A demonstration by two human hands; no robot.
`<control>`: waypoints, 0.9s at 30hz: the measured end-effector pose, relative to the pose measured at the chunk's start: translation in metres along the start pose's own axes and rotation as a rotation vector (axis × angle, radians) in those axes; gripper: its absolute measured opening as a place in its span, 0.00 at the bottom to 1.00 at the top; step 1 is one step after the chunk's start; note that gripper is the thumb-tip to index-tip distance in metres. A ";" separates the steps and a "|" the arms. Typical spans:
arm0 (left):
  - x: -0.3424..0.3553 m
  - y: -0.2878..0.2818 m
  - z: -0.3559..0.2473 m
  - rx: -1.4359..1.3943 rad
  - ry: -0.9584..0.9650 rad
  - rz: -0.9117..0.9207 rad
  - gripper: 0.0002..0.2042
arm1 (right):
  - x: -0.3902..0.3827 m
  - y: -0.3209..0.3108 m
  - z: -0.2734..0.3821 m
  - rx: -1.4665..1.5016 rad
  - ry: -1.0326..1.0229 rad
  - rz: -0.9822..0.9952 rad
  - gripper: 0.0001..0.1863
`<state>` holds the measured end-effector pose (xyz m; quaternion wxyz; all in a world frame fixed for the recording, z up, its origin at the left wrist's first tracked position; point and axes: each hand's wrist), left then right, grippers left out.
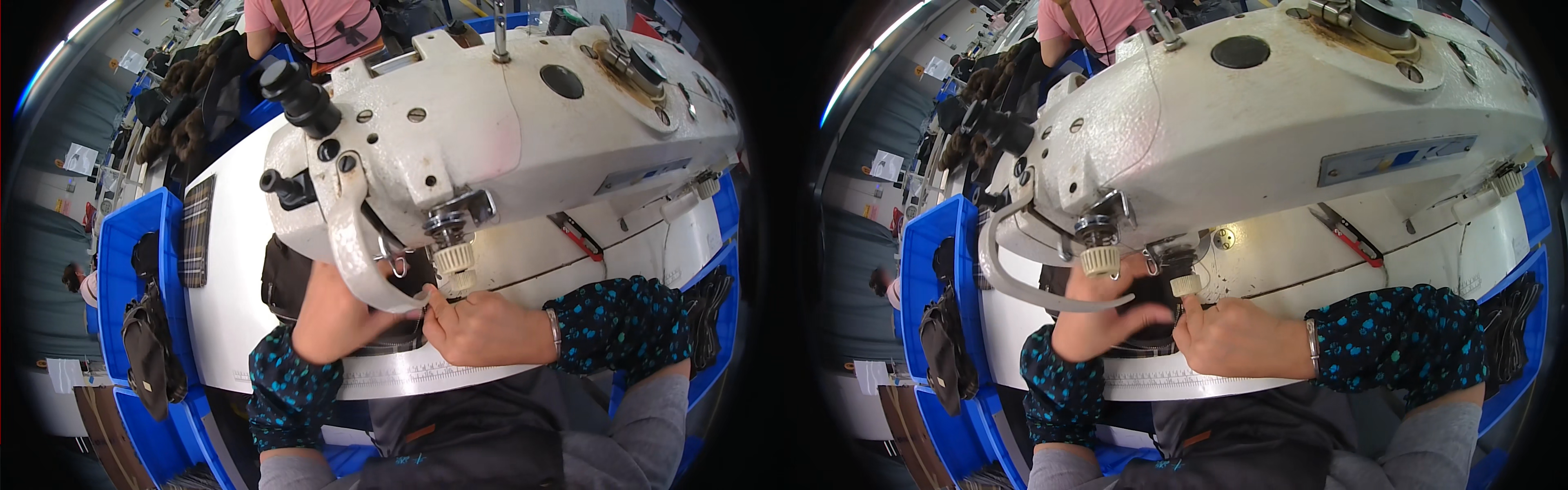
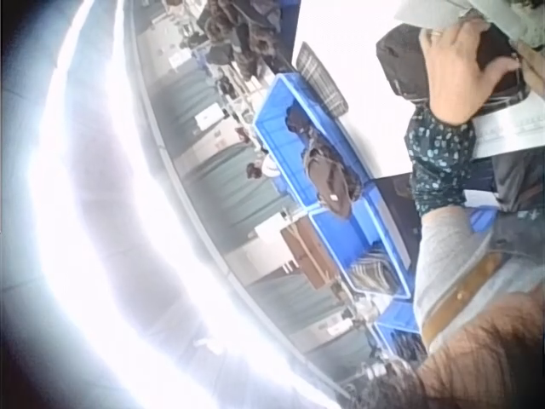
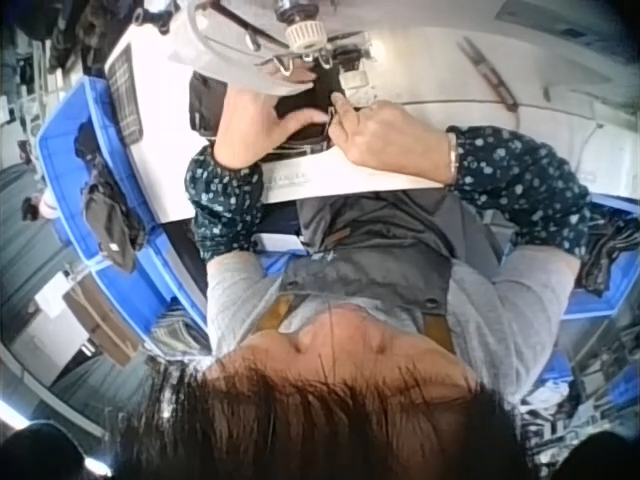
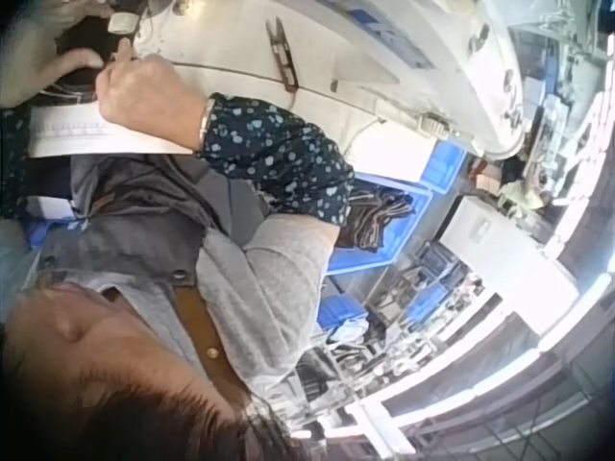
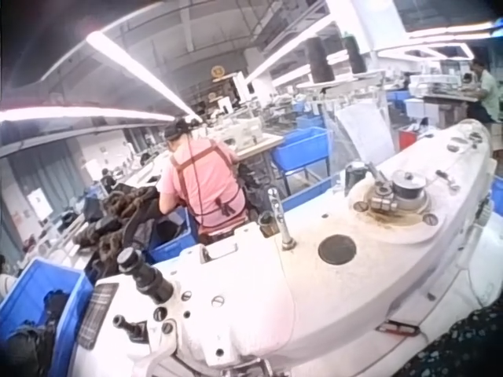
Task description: Sew a piece of plaid fabric onto a brown bag component using an industrial sewing machine.
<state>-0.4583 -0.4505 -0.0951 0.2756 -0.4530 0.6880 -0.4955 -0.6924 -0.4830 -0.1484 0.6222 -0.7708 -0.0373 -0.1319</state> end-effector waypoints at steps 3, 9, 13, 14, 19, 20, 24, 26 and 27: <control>-0.019 0.000 -0.018 -0.012 0.043 0.371 0.39 | 0.001 0.002 0.000 0.029 -0.007 -0.010 0.12; -0.022 0.003 -0.036 0.069 -0.030 0.438 0.41 | -0.003 -0.011 -0.001 0.030 0.099 0.023 0.14; -0.025 0.013 -0.031 0.099 -0.039 0.338 0.36 | -0.003 -0.019 0.008 -0.116 0.144 0.156 0.16; -0.024 0.014 -0.028 0.061 -0.023 0.294 0.33 | -0.003 -0.020 0.009 -0.146 0.132 0.134 0.15; -0.015 0.010 -0.016 -0.115 -0.154 0.139 0.15 | 0.000 -0.018 0.004 0.011 0.098 -0.044 0.10; -0.014 0.006 -0.011 -0.170 -0.249 0.102 0.10 | 0.000 -0.014 0.005 -0.001 0.093 -0.089 0.08; -0.016 -0.009 -0.008 -0.485 -0.334 -0.010 0.10 | -0.002 -0.003 0.007 0.097 0.041 -0.035 0.08; -0.016 -0.009 -0.007 -0.512 -0.358 0.016 0.10 | -0.003 0.001 0.009 0.074 0.041 -0.091 0.09; -0.016 -0.009 -0.007 -0.538 -0.385 0.038 0.11 | -0.003 0.001 0.009 0.074 0.042 -0.090 0.09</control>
Point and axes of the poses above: each hand's wrist, its own x-axis towards the middle knuckle, its own y-axis out of the palm, z = x × y, and after that the axes turned 9 degrees about z, right-handed
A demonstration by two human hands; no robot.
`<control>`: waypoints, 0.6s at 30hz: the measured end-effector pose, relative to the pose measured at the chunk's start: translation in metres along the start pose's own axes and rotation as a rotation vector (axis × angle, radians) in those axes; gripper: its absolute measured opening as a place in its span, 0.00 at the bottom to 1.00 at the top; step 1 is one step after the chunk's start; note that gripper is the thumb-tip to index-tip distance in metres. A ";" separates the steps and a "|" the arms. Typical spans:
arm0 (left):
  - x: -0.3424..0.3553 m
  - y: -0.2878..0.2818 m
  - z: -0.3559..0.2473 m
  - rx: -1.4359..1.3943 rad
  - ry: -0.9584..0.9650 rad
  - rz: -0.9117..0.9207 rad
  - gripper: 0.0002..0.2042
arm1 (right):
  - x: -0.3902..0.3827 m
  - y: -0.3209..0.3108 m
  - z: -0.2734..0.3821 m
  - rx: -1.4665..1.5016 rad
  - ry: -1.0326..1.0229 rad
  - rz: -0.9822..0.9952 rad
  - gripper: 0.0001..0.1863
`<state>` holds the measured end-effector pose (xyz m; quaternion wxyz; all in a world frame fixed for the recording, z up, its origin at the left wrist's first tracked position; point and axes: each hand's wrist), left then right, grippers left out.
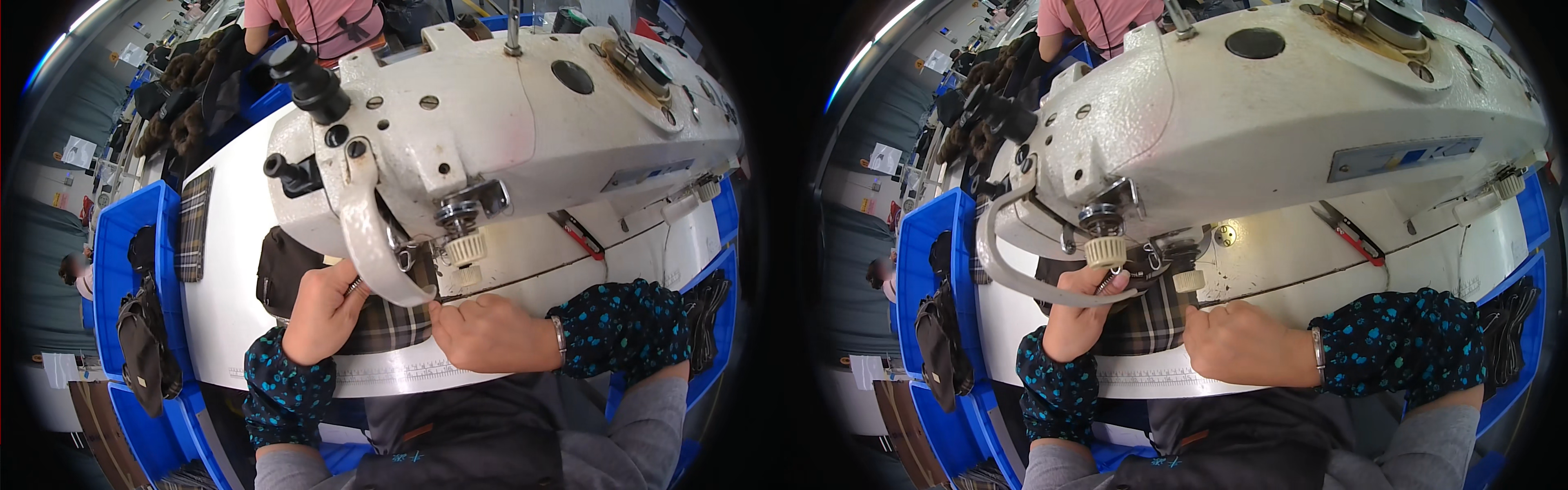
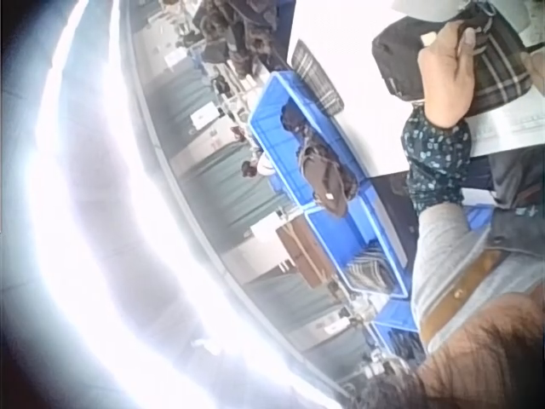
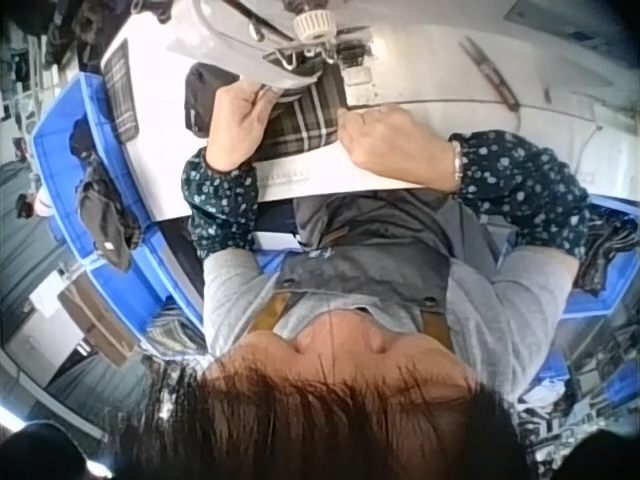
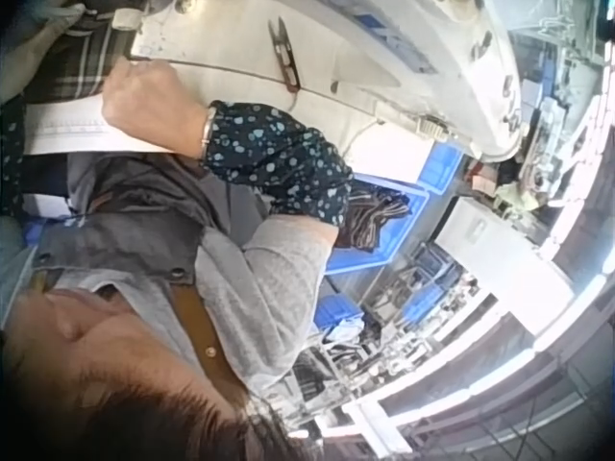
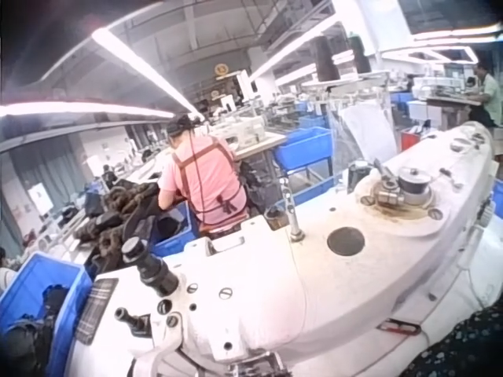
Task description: Sew a piece of plaid fabric onto a brown bag component using an industrial sewing machine.
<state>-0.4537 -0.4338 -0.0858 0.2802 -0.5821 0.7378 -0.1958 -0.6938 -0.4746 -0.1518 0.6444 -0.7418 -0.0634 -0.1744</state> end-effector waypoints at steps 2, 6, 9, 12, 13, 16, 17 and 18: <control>-0.003 0.005 -0.001 0.047 0.062 -0.005 0.08 | 0.000 -0.001 -0.001 0.130 -0.031 0.055 0.08; 0.001 0.020 0.000 0.257 0.355 -0.106 0.09 | 0.006 -0.007 -0.002 0.062 -0.011 -0.011 0.08; 0.000 0.017 0.003 0.207 0.272 -0.138 0.11 | 0.006 -0.008 -0.004 0.055 0.021 0.033 0.08; -0.001 0.014 0.018 0.186 0.138 -0.209 0.06 | 0.010 0.000 -0.021 0.096 0.149 -0.073 0.07; -0.001 0.015 0.020 0.185 0.139 -0.207 0.06 | 0.009 0.001 -0.031 0.108 0.176 -0.048 0.06; -0.001 0.016 0.018 0.229 0.147 -0.245 0.06 | 0.008 0.011 -0.040 0.140 0.228 -0.025 0.06; -0.001 0.018 0.013 0.255 0.160 -0.246 0.05 | 0.009 0.014 -0.040 0.161 0.255 -0.023 0.06; -0.001 0.019 0.009 0.281 0.172 -0.248 0.05 | 0.010 0.016 -0.040 0.161 0.253 -0.022 0.06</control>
Point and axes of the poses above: each hand's wrist, its own x-axis towards the middle knuckle, its own y-axis out of the palm, z = x × y, and after that the axes turned 9 degrees about z, right-handed
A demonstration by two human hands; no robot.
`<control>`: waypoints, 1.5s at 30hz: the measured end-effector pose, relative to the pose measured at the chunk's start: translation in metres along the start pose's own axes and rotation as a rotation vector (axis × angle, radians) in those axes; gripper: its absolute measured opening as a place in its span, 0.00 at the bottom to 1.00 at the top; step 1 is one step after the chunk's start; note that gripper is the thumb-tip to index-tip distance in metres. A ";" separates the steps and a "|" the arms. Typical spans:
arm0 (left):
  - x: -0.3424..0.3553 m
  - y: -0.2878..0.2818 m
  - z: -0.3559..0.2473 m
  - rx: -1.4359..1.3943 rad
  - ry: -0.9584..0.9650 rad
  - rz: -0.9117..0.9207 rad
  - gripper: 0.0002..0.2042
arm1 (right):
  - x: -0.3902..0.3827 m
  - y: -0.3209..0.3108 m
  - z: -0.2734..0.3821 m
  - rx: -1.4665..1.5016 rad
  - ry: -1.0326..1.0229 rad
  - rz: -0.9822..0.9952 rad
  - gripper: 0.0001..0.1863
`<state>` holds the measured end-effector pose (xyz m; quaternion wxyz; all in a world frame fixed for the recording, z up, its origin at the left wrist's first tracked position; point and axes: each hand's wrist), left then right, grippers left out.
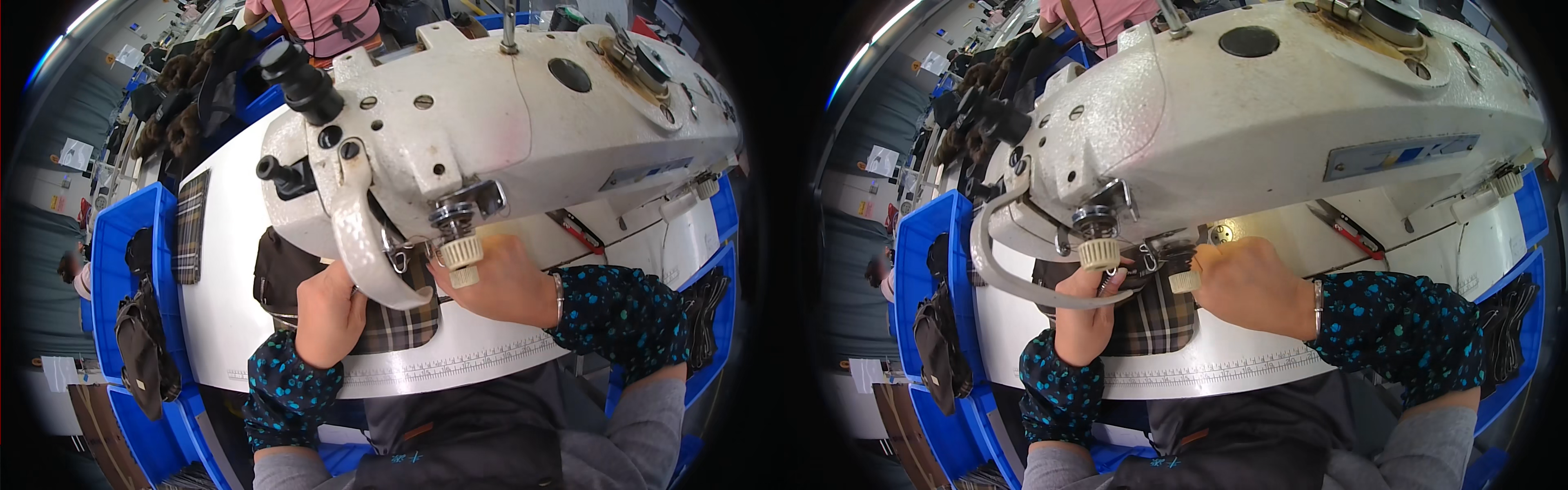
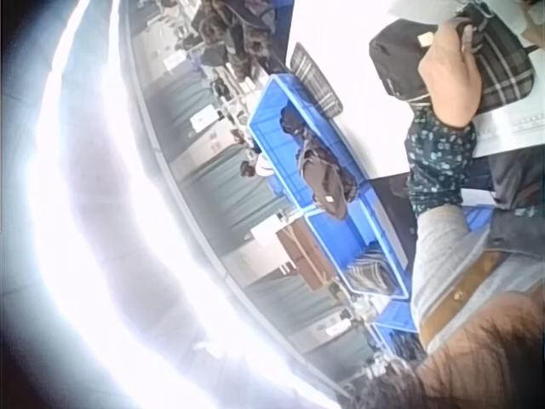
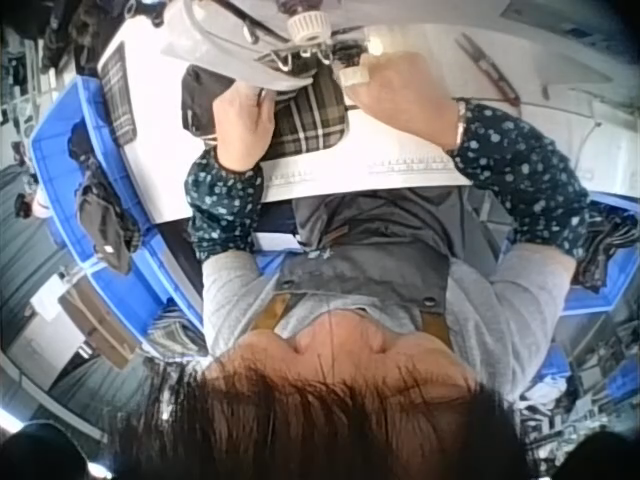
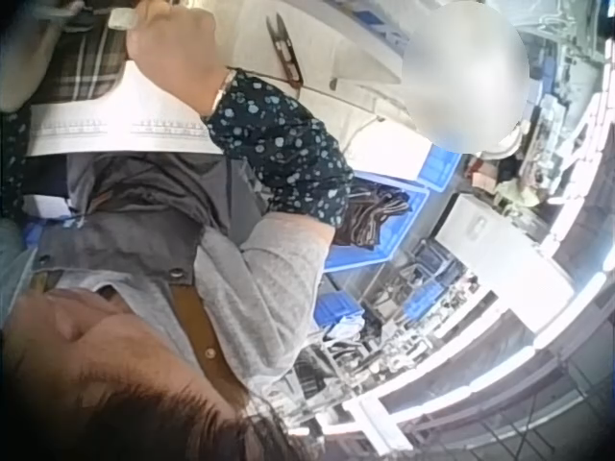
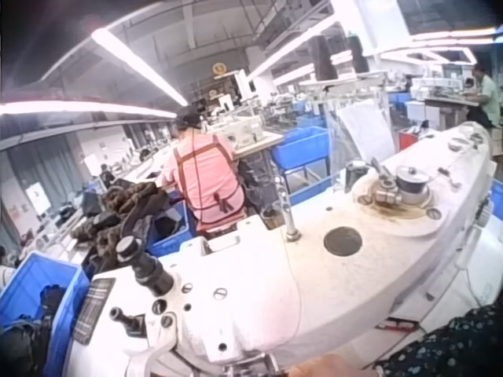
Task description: Sew a piece of plaid fabric onto a brown bag component using an industrial sewing machine.
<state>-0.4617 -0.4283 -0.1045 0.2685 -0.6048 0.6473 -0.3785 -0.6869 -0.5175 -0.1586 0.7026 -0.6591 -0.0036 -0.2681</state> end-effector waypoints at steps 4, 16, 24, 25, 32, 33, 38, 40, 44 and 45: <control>-0.003 0.004 -0.006 0.235 0.087 0.068 0.09 | 0.005 0.008 -0.003 0.232 0.120 0.010 0.07; -0.002 0.013 -0.017 0.188 0.066 0.090 0.15 | 0.007 0.034 -0.012 0.462 0.210 -0.082 0.13; -0.003 0.025 -0.005 0.152 0.084 0.190 0.26 | 0.002 0.031 -0.015 0.100 0.010 -0.016 0.10; -0.004 0.023 -0.007 0.154 0.079 0.186 0.26 | 0.001 0.028 -0.016 0.145 0.009 -0.007 0.11; -0.005 0.021 -0.015 0.345 0.053 0.201 0.20 | 0.000 0.025 -0.012 0.450 0.145 0.022 0.11; -0.005 0.022 -0.016 0.377 0.058 0.211 0.19 | 0.001 0.022 -0.009 0.452 0.141 0.022 0.11; 0.004 0.027 -0.012 0.391 0.279 0.079 0.18 | -0.012 0.035 -0.005 -0.134 -0.131 0.043 0.05; 0.003 0.029 -0.007 0.410 0.321 0.073 0.17 | -0.008 0.005 0.006 -0.121 -0.165 0.084 0.04; 0.003 0.032 -0.003 0.366 0.252 0.099 0.19 | -0.008 -0.021 0.018 -0.142 -0.205 0.139 0.04; 0.003 0.033 -0.003 0.347 0.232 0.087 0.21 | -0.008 -0.021 0.019 -0.144 -0.202 0.138 0.04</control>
Point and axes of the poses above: each hand's wrist, its own x-axis towards the middle knuckle, its own y-axis out of the palm, z = x × y, and after that the axes turned 9 degrees about z, right-handed
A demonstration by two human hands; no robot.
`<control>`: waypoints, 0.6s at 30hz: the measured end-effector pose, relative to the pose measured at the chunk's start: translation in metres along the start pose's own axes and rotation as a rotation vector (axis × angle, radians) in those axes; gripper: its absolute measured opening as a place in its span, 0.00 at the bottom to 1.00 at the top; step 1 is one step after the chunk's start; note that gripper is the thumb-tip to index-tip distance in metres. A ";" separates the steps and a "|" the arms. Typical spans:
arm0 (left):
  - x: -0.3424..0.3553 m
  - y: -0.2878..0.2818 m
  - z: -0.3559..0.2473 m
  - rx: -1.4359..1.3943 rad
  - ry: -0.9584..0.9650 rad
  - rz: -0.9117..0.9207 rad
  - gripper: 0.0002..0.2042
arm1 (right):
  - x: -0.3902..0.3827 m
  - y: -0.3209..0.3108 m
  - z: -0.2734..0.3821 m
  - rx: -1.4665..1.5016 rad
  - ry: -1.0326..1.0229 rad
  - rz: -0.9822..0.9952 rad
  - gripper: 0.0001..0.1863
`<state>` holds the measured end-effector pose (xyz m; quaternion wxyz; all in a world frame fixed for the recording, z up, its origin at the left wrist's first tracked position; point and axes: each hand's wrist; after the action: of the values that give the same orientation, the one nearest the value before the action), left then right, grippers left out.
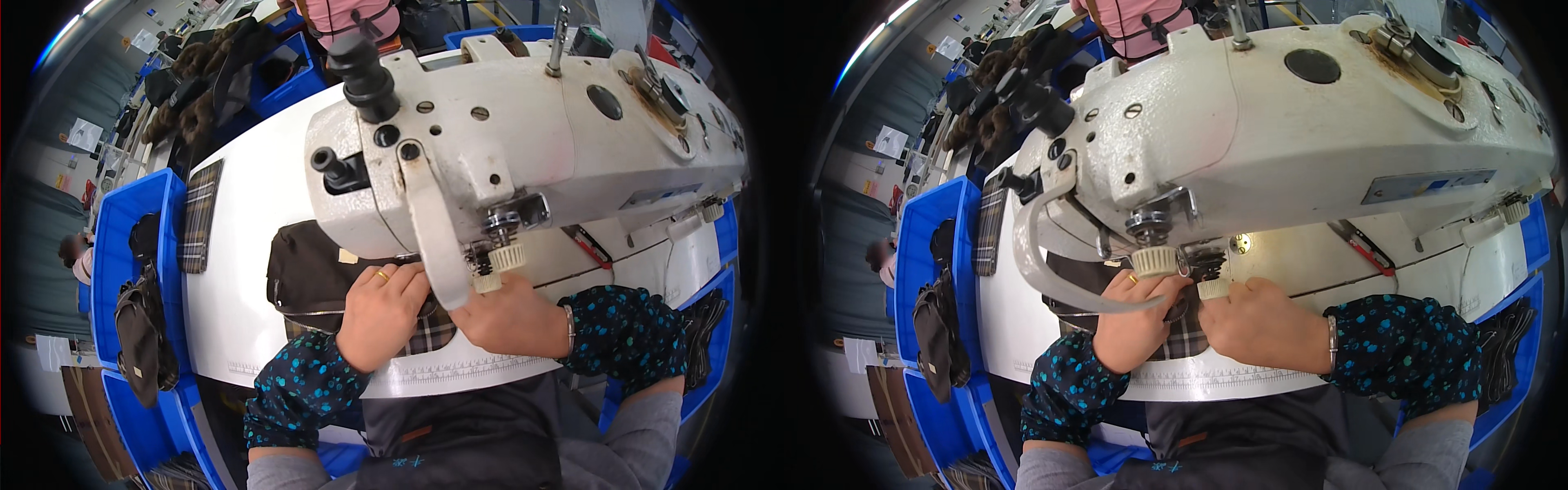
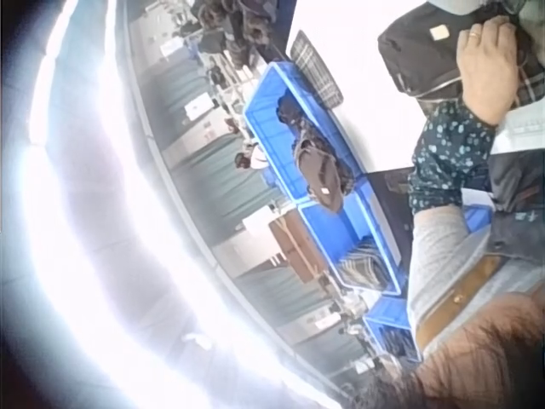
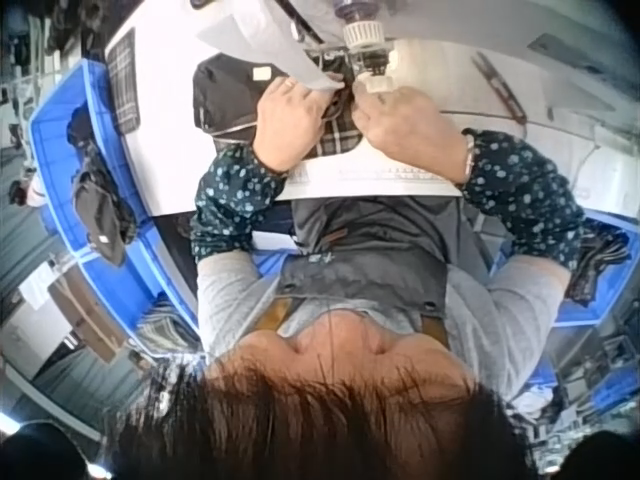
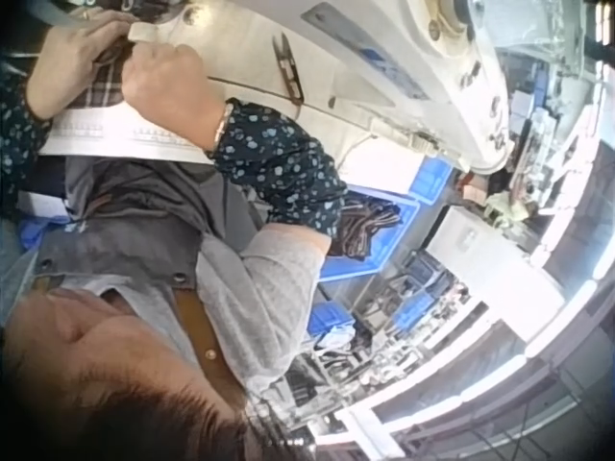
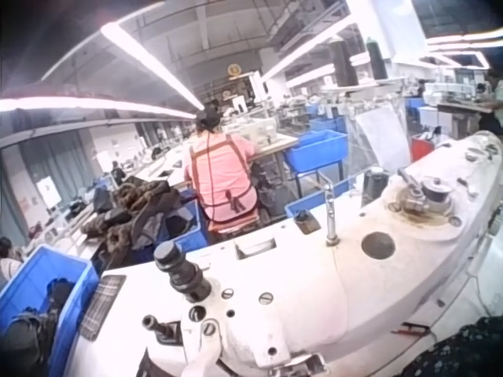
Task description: Sew a piece of plaid fabric onto a brown bag component using an industrial sewing machine.
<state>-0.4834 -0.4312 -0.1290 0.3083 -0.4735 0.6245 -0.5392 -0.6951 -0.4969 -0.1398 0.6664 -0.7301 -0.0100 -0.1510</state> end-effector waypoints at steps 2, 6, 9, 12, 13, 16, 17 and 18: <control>0.000 -0.001 -0.001 0.012 -0.001 0.009 0.21 | 0.000 0.002 0.001 0.014 -0.001 -0.030 0.04; 0.001 -0.003 0.000 0.013 0.014 0.020 0.21 | 0.001 0.007 0.003 -0.001 -0.002 -0.031 0.05; 0.001 -0.002 0.002 -0.073 -0.058 0.004 0.16 | 0.001 0.008 0.004 -0.004 0.005 -0.034 0.05; 0.000 -0.010 0.022 -0.338 -0.324 -0.029 0.13 | 0.001 0.014 0.002 0.009 -0.018 -0.079 0.06; 0.000 -0.020 0.026 -0.401 -0.369 -0.039 0.12 | 0.002 0.014 0.003 0.018 -0.020 -0.082 0.06; -0.007 -0.029 0.043 -0.729 -0.408 -0.063 0.12 | 0.002 0.016 0.002 0.032 -0.016 -0.098 0.07; -0.010 -0.031 0.045 -0.783 -0.408 -0.067 0.13 | 0.002 0.017 0.002 0.035 -0.020 -0.112 0.07; -0.011 -0.032 0.043 -0.782 -0.405 -0.062 0.13 | 0.002 0.018 0.002 0.036 -0.014 -0.112 0.07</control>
<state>-0.4323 -0.4372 -0.1089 0.2057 -0.6693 0.6940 -0.1676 -0.6888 -0.4974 -0.1569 0.6697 -0.7174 -0.0583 -0.1827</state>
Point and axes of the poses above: each hand's wrist, its own x-axis towards the middle knuckle, its own y-axis out of the palm, z = x × y, and after that the axes turned 9 degrees about z, right-handed
